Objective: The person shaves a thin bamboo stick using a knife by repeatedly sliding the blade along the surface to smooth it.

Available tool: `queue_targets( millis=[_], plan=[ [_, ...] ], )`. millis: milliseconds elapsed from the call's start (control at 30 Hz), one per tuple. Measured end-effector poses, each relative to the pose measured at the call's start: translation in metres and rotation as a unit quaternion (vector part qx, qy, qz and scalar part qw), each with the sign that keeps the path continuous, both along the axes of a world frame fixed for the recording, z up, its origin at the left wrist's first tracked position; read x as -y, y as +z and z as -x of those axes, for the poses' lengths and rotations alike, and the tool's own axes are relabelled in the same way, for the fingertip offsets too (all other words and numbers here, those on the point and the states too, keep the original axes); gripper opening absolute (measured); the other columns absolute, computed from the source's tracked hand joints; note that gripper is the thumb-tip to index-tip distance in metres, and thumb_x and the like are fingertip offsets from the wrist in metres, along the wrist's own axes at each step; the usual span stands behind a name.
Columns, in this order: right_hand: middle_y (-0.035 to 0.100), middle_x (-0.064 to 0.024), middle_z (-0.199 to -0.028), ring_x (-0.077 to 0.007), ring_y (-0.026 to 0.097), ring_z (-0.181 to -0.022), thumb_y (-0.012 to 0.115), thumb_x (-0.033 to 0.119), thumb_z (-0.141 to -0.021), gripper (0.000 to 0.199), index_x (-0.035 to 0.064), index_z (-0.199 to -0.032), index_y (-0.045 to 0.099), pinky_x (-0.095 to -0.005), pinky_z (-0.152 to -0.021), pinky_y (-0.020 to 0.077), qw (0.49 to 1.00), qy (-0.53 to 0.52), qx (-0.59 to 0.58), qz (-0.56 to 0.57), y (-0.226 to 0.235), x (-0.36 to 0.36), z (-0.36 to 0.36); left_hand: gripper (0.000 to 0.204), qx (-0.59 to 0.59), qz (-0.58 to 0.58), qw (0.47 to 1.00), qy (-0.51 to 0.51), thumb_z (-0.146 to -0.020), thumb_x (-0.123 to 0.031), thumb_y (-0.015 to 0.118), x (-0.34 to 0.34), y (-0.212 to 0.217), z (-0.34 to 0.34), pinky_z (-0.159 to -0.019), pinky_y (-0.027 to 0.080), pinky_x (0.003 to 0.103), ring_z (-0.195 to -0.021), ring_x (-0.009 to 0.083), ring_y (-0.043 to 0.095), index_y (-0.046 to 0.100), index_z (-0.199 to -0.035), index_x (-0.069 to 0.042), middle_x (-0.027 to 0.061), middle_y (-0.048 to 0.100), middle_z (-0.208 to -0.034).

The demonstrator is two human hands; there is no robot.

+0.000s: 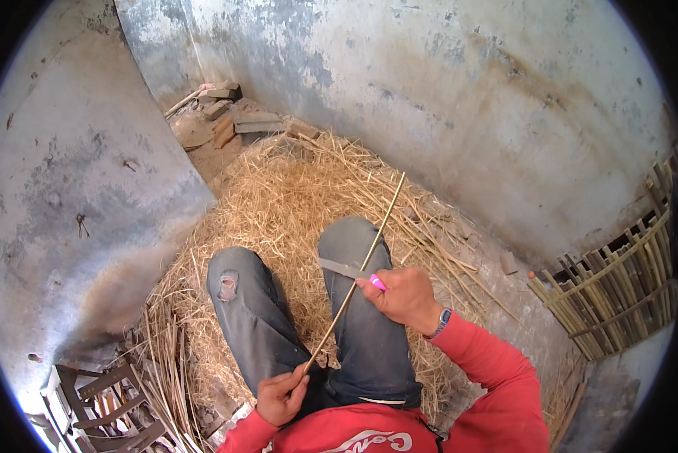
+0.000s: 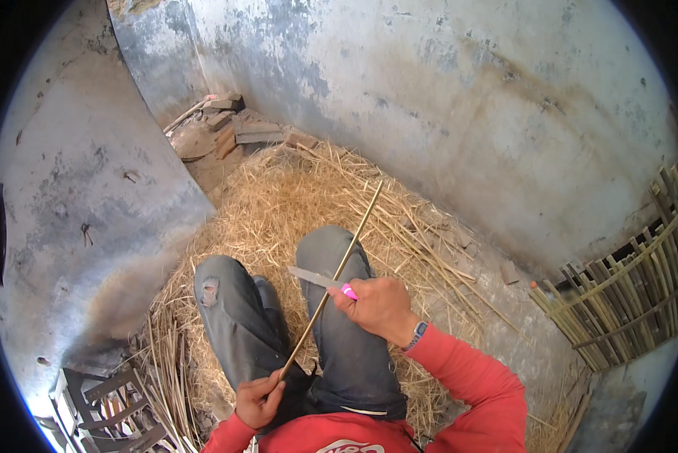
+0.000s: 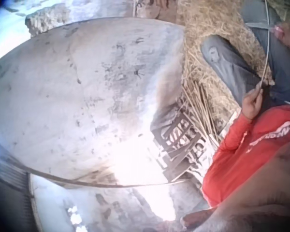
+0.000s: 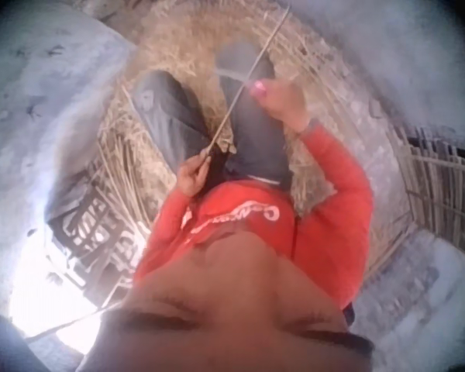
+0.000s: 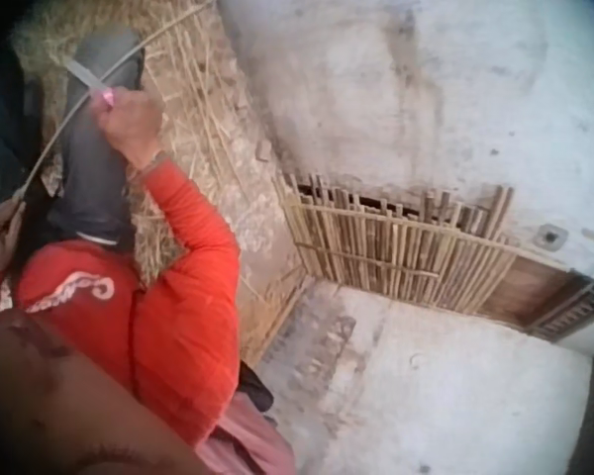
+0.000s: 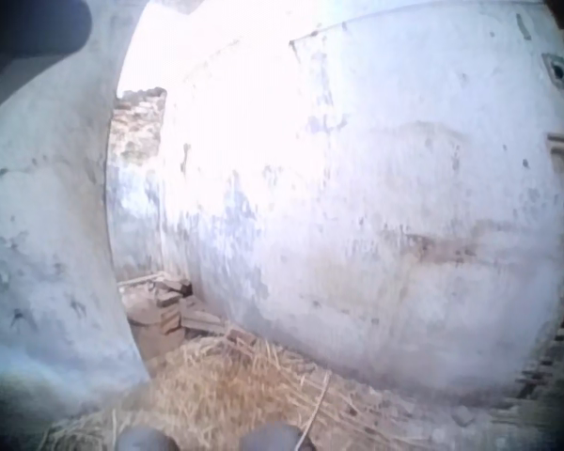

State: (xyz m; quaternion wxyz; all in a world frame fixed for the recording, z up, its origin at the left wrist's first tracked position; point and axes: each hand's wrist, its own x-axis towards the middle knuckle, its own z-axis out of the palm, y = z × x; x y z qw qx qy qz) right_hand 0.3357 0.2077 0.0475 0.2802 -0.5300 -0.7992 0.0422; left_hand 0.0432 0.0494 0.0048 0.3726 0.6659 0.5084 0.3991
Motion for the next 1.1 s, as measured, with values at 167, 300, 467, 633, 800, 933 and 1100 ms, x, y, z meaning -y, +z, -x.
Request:
queue_targets(
  millis=[167, 300, 467, 633, 800, 933, 1100],
  plan=[
    [0.057, -0.0156, -0.052, -0.0365, 0.061, -0.047, 0.063, 0.056, -0.099, 0.061, 0.0087, -0.059, 0.062, -0.0464, -0.044, 0.0472, 1.000, -0.021, -0.013, 0.010, -0.001, 0.000, -0.006, 0.028, -0.058, 0.022, 0.998, -0.016, -0.091, 0.003, 0.073, 0.069, -0.014, 0.052, -0.052, 0.045, 0.029, -0.053, 0.0156, 0.061, 0.074, -0.119, 0.005, 0.0125, 0.065, -0.069],
    [0.058, -0.0161, -0.052, -0.0368, 0.062, -0.049, 0.061, 0.054, -0.101, 0.061, 0.0085, -0.060, 0.062, -0.0471, -0.047, 0.0483, 0.999, -0.036, -0.006, -0.003, -0.002, -0.003, -0.010, 0.019, -0.107, 0.091, 0.990, -0.002, -0.096, -0.007, 0.073, 0.116, -0.022, 0.081, -0.063, 0.054, 0.035, -0.067, 0.0229, 0.072, 0.077, -0.111, 0.003, 0.0200, 0.074, -0.083],
    [0.049, -0.0192, -0.051, -0.0356, 0.050, -0.045, 0.059, 0.047, -0.104, 0.061, 0.0027, -0.062, 0.060, -0.0479, -0.048, 0.0395, 0.987, -0.142, -0.072, -0.037, -0.001, -0.057, -0.062, 0.016, -0.125, 0.199, 0.972, 0.001, -0.099, -0.010, 0.067, 0.167, -0.045, 0.130, -0.057, 0.051, 0.034, -0.062, 0.0175, 0.065, 0.079, -0.105, 0.000, 0.0156, 0.070, -0.075],
    [0.035, -0.0152, -0.050, -0.0239, 0.031, -0.047, 0.058, 0.043, -0.106, 0.063, -0.0025, -0.063, 0.053, -0.0442, -0.049, 0.0276, 0.962, -0.161, -0.218, -0.025, 0.012, -0.055, -0.052, 0.018, -0.140, 0.116, 0.983, 0.035, -0.095, -0.008, 0.070, 0.155, -0.044, 0.118, -0.054, 0.047, 0.036, -0.057, 0.0201, 0.061, 0.079, -0.109, -0.002, 0.0139, 0.066, -0.070],
    [0.036, -0.0046, -0.051, -0.0126, 0.034, -0.052, 0.063, 0.045, -0.103, 0.062, 0.0005, -0.061, 0.051, -0.0383, -0.048, 0.0269, 0.955, -0.065, -0.285, 0.037, 0.025, -0.035, -0.031, 0.017, -0.137, -0.039, 0.988, 0.053, -0.095, -0.005, 0.070, 0.108, -0.041, 0.096, -0.055, 0.048, 0.037, -0.056, 0.0223, 0.061, 0.077, -0.110, -0.001, 0.0140, 0.066, -0.072],
    [0.040, 0.0011, -0.054, -0.0102, 0.034, -0.053, 0.073, 0.040, -0.098, 0.057, 0.0047, -0.061, 0.048, -0.0348, -0.048, 0.0273, 0.919, -0.066, -0.378, 0.089, 0.039, -0.028, -0.014, 0.020, -0.039, 0.025, 0.999, 0.022, -0.098, -0.006, 0.069, 0.072, -0.050, 0.076, -0.055, 0.048, 0.036, -0.056, 0.0234, 0.061, 0.077, -0.115, -0.001, 0.0136, 0.063, -0.070],
    [0.037, 0.0040, -0.055, -0.0087, 0.033, -0.053, 0.085, 0.029, -0.090, 0.055, 0.0094, -0.061, 0.042, -0.0326, -0.048, 0.0283, 0.932, -0.100, -0.342, 0.072, 0.020, -0.041, -0.010, 0.026, -0.030, -0.027, 0.999, 0.025, -0.091, 0.001, 0.075, 0.030, -0.028, 0.030, -0.052, 0.047, 0.029, -0.053, 0.0174, 0.063, 0.075, -0.117, 0.004, 0.0128, 0.067, -0.069]
  ],
)
